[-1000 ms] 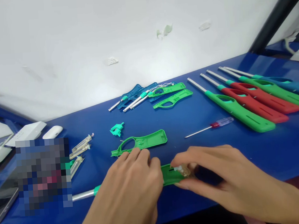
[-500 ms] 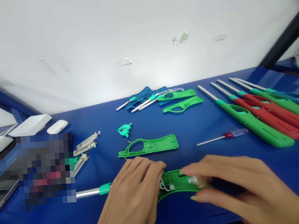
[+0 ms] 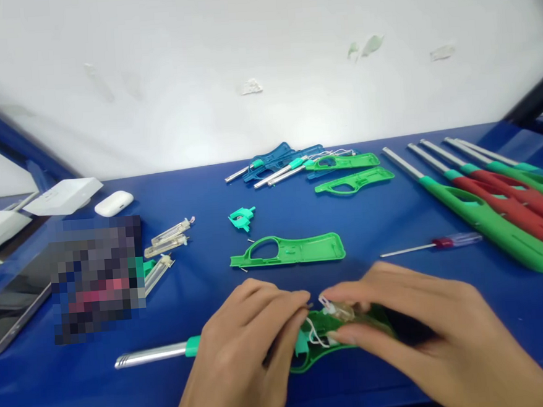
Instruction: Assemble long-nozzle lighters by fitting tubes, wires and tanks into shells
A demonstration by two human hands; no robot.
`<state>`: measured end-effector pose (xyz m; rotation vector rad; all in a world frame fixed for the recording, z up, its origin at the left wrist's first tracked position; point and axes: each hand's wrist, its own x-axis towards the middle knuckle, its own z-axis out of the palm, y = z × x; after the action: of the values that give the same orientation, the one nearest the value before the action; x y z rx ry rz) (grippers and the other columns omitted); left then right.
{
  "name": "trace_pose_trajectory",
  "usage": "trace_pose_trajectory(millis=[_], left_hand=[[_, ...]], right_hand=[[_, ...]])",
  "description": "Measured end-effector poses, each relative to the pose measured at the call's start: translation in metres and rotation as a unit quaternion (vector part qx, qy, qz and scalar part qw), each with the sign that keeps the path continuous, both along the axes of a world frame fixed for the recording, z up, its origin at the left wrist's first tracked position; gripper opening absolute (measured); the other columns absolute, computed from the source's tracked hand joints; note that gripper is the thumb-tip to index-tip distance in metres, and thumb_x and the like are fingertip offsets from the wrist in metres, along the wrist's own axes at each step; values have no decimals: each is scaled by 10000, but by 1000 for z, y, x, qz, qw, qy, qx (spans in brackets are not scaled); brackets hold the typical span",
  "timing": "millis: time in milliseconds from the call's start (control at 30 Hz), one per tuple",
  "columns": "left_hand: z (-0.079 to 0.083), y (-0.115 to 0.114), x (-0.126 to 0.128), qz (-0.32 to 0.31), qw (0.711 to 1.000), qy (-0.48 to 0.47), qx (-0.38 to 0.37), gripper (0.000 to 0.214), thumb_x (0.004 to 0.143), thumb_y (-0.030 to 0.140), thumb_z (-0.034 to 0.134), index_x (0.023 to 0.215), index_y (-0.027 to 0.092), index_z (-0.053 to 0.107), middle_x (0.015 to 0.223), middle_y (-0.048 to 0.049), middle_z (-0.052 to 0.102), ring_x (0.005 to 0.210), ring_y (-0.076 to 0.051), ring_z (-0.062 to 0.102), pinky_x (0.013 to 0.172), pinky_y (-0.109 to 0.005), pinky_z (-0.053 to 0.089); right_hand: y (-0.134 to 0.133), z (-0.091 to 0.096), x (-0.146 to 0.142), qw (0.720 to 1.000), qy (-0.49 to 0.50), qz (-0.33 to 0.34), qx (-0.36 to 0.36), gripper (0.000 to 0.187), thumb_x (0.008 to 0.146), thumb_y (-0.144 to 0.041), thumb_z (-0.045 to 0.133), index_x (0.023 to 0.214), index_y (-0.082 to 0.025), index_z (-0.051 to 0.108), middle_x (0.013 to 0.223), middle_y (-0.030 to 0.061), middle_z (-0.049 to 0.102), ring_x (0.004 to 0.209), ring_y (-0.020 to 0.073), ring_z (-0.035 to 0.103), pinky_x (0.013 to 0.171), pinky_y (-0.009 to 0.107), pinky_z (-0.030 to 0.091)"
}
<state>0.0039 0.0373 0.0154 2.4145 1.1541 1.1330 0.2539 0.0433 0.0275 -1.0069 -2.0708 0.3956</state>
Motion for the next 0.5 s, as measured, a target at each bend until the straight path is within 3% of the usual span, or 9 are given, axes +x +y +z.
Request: trace_pose_trajectory(millis=[233,500], left_hand=[[2,-4,1,-30,999,0,-21,247,1132,16,647,1220,220,756,1100,18,832,938,-128,738,873,-234,630],[2,-2,3,-39,999,7,10,190,1166,48,623,1176,220,702,1071,54,865,882,-121,761,841,-255,616]], right_hand=[[-4,-4,5,997,-51,6,53,112,1210,-385,693,1263,-333,777,1028,-120,869,903,37,778,901,134,604],[-1,-5,2,995,-65,-1,76,132,1210,-329,688,1301,-318,784,1040,-98,861,929,59,771,901,169,607]])
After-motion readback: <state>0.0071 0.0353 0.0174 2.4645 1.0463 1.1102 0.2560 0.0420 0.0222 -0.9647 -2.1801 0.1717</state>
